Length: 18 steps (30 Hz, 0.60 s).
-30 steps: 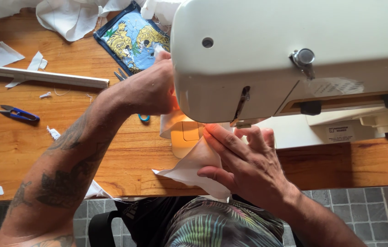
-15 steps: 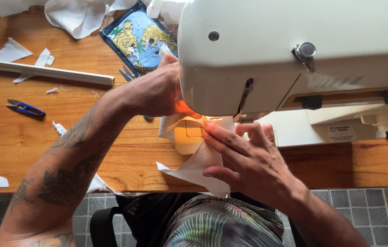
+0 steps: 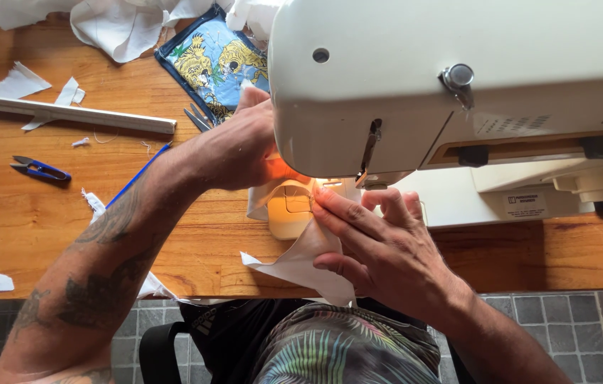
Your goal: Sewing fabric pieces together using a sewing machine and trimming excess thread with scissors
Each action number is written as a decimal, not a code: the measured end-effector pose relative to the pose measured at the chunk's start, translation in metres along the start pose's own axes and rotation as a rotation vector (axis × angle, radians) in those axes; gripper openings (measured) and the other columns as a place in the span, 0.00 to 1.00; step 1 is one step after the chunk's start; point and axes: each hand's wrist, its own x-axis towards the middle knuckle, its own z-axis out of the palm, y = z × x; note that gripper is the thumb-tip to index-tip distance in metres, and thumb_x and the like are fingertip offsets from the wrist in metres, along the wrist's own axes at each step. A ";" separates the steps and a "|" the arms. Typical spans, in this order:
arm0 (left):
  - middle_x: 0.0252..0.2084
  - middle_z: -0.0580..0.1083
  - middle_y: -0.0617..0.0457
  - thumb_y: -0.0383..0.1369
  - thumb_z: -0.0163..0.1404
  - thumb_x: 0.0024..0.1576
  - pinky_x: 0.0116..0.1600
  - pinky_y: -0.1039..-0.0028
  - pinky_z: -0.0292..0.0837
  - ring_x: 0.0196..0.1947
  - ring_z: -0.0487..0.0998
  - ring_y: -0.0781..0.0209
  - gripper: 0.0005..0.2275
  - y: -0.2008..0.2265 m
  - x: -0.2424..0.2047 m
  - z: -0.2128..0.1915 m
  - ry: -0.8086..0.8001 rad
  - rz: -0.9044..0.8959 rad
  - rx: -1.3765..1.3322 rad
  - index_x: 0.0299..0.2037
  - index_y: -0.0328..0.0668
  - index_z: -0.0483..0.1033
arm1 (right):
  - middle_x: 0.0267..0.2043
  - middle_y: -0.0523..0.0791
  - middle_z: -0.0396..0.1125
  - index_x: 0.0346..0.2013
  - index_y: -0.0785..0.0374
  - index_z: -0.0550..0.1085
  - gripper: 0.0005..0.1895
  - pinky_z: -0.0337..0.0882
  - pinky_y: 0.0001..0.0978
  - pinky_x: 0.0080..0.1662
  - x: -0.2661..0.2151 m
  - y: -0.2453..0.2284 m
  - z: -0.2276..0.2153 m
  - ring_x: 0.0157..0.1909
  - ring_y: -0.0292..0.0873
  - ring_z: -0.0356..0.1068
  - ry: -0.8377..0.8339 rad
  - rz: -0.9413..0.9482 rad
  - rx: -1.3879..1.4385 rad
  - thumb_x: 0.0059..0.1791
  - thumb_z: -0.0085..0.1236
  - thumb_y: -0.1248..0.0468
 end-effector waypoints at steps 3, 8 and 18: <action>0.47 0.70 0.60 0.23 0.54 0.65 0.57 0.55 0.50 0.53 0.68 0.53 0.11 0.012 -0.002 -0.002 -0.037 -0.051 0.009 0.39 0.59 0.73 | 0.83 0.31 0.66 0.74 0.49 0.79 0.34 0.64 0.50 0.56 0.000 -0.001 0.000 0.58 0.50 0.63 -0.001 0.000 -0.014 0.63 0.50 0.34; 0.49 0.71 0.64 0.37 0.62 0.73 0.61 0.58 0.49 0.56 0.70 0.58 0.09 0.020 -0.010 0.000 0.080 0.013 -0.117 0.39 0.60 0.78 | 0.85 0.31 0.65 0.74 0.49 0.79 0.34 0.63 0.51 0.57 -0.002 0.001 0.003 0.59 0.51 0.62 -0.010 -0.004 0.002 0.63 0.52 0.34; 0.36 0.66 0.67 0.33 0.73 0.69 0.58 0.60 0.50 0.43 0.66 0.59 0.15 0.012 -0.010 0.024 0.260 0.061 -0.069 0.33 0.59 0.79 | 0.82 0.33 0.68 0.73 0.51 0.80 0.32 0.63 0.51 0.60 -0.003 0.001 0.000 0.60 0.51 0.63 -0.002 -0.002 0.043 0.64 0.51 0.36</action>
